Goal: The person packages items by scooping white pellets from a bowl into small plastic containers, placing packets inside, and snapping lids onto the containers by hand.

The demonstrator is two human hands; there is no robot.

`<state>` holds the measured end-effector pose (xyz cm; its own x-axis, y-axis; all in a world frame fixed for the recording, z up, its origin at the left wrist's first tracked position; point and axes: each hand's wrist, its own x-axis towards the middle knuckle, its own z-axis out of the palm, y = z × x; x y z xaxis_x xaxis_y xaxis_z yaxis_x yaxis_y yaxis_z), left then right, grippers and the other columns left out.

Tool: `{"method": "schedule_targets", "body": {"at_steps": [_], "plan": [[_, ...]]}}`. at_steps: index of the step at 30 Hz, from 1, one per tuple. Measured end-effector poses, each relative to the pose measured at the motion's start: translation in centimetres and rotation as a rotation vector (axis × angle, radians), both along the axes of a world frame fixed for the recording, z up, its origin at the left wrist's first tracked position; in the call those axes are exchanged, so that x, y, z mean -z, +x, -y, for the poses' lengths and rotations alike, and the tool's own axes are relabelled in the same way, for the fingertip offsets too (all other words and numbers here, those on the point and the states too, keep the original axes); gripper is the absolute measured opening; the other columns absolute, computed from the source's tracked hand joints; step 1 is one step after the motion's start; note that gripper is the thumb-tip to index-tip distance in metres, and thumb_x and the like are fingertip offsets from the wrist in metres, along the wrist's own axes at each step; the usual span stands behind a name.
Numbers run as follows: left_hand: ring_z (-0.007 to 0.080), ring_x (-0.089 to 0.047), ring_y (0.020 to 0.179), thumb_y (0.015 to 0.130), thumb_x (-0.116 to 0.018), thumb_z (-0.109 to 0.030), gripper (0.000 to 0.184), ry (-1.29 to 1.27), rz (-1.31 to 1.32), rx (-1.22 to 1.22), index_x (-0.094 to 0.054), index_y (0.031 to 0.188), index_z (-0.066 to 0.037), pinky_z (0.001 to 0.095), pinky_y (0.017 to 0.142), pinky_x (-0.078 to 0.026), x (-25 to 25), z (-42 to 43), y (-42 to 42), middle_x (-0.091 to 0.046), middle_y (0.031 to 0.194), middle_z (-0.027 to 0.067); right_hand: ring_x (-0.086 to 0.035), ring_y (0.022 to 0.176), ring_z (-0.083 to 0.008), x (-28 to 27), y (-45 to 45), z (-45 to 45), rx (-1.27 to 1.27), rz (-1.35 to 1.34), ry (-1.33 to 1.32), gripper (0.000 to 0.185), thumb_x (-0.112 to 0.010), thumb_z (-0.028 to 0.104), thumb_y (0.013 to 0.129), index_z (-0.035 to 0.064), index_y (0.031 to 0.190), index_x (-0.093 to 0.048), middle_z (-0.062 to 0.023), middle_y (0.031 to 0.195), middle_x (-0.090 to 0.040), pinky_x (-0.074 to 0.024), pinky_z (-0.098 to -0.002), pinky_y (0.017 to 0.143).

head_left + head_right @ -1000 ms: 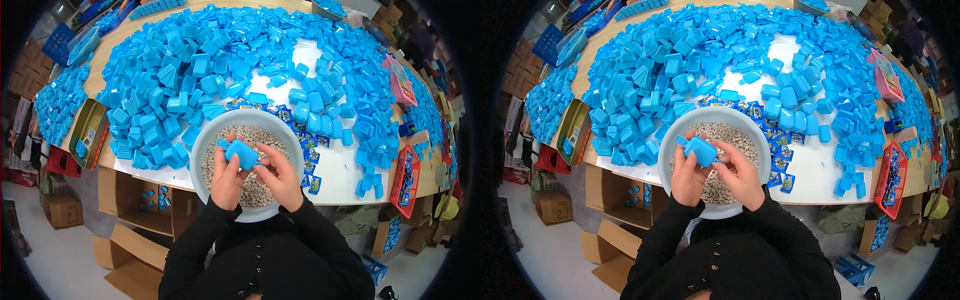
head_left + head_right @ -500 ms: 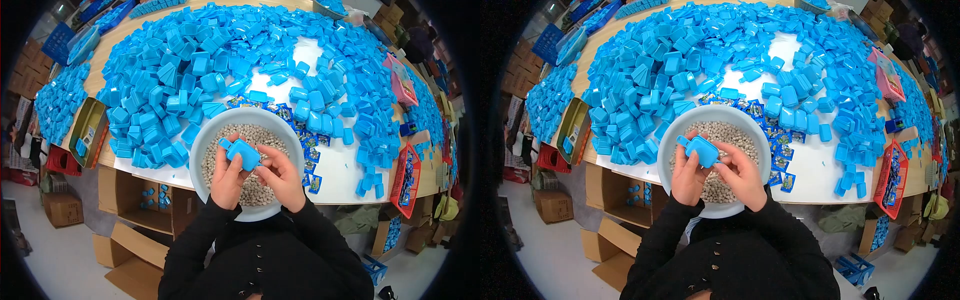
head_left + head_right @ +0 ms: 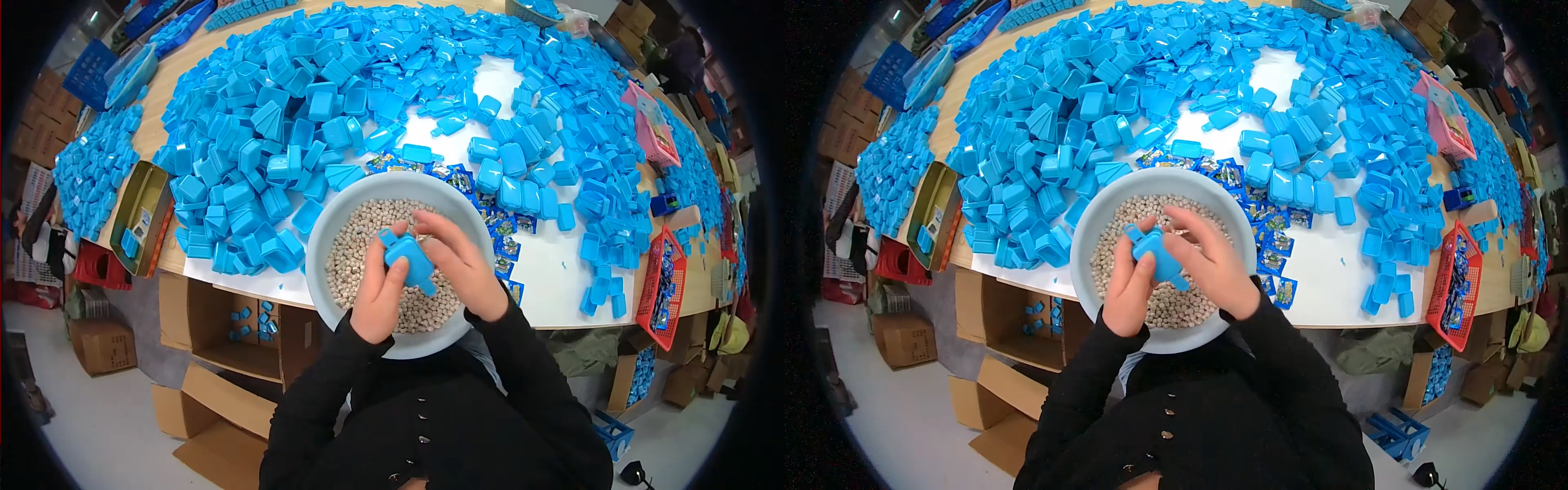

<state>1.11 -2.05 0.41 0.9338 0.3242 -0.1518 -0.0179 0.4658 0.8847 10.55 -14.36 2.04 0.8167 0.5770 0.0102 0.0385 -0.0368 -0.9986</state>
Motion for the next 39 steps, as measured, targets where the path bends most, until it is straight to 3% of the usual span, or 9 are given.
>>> {"method": "schedule_targets", "body": {"at_steps": [5, 9, 14, 19, 25, 29, 34, 39], "plan": [[0.0204, -0.051, 0.112, 0.099, -0.045, -0.017, 0.043, 0.273, 0.046, 0.022, -0.037, 0.140, -0.007, 0.0306, 0.090, -0.047, 1.0, -0.6, -0.1, -0.048, 0.128, 0.0134, -0.056, 0.092, -0.0205, 1.0, 1.3, -1.2, -0.277, 0.040, -0.086, 0.045, -0.057, 0.016, 0.091, 0.0036, 0.134, -0.049, -0.0152, 0.116, -0.057, -0.0475, -0.0265, 0.076], [0.0220, -0.058, 0.104, 0.099, -0.044, -0.014, 0.045, -0.266, -0.025, 0.036, -0.033, 0.142, -0.006, 0.0305, 0.084, -0.050, -0.2, -0.6, 0.1, -0.053, 0.121, 0.0151, -0.051, 0.109, -0.0185, -0.1, 0.0, 0.5, -0.391, -0.091, 0.049, 0.050, -0.050, 0.009, 0.093, 0.0029, 0.141, -0.039, -0.0123, 0.138, -0.045, -0.0437, -0.0281, 0.089], [0.0235, -0.058, 0.108, 0.097, -0.045, -0.011, 0.046, -0.156, -0.062, 0.050, -0.033, 0.142, -0.006, 0.0321, 0.086, -0.050, 0.1, -0.5, 0.2, -0.053, 0.122, 0.0161, -0.053, 0.105, -0.0214, 0.9, -2.3, 0.4, -0.161, 0.006, -0.043, 0.053, -0.055, 0.014, 0.092, 0.0052, 0.142, -0.040, -0.0157, 0.133, -0.049, -0.0452, -0.0318, 0.089], [0.0220, -0.057, 0.101, 0.091, -0.056, -0.007, 0.050, -0.123, 0.017, -0.019, -0.039, 0.138, -0.006, 0.0335, 0.092, -0.047, -0.8, -0.1, 0.1, -0.054, 0.121, 0.0141, -0.050, 0.114, -0.0210, 1.0, -1.3, 0.9, -0.277, -0.233, 0.074, 0.057, -0.052, 0.006, 0.090, 0.0040, 0.144, -0.035, -0.0131, 0.141, -0.043, -0.0409, -0.0315, 0.097], [0.0222, -0.057, 0.103, 0.084, -0.061, -0.003, 0.054, -0.124, 0.039, 0.047, -0.043, 0.135, -0.005, 0.0329, 0.093, -0.046, 0.1, -0.3, 0.1, -0.054, 0.123, 0.0142, -0.052, 0.114, -0.0256, 1.0, -1.0, 0.7, -0.219, -0.196, 0.177, 0.060, -0.058, 0.014, 0.091, 0.0065, 0.145, -0.034, -0.0158, 0.135, -0.047, -0.0415, -0.0359, 0.097], [0.0253, -0.056, 0.111, 0.079, -0.064, -0.004, 0.057, 0.484, 0.136, -0.002, -0.045, 0.133, -0.002, 0.0343, 0.096, -0.044, 0.2, -0.2, 0.3, -0.053, 0.125, 0.0152, -0.050, 0.116, -0.0251, 0.1, -0.4, 0.7, -0.286, -0.169, 0.030, 0.063, -0.057, 0.011, 0.087, 0.0058, 0.145, -0.033, -0.0141, 0.142, -0.040, -0.0404, -0.0367, 0.100], [0.0281, -0.056, 0.108, 0.065, -0.064, 0.002, 0.061, 0.777, 0.124, -0.007, -0.053, 0.124, -0.003, 0.0354, 0.093, -0.043, -1.2, -0.4, -0.4, -0.058, 0.120, 0.0129, -0.051, 0.114, -0.0250, -0.6, -1.1, 0.6, -0.302, -0.045, -0.010, 0.065, -0.061, 0.013, 0.084, 0.0057, 0.143, -0.035, -0.0140, 0.141, -0.040, -0.0442, -0.0366, 0.096], [0.0304, -0.056, 0.107, 0.061, -0.064, 0.002, 0.062, 0.769, 0.228, -0.004, -0.054, 0.122, -0.003, 0.0373, 0.093, -0.043, -1.1, -0.3, -0.5, -0.059, 0.118, 0.0128, -0.053, 0.113, -0.0283, -0.6, -1.4, 1.0, -0.299, -0.025, 0.138, 0.064, -0.067, 0.015, 0.079, 0.0052, 0.136, -0.041, -0.0160, 0.130, -0.050, -0.0414, -0.0353, 0.096]]}}
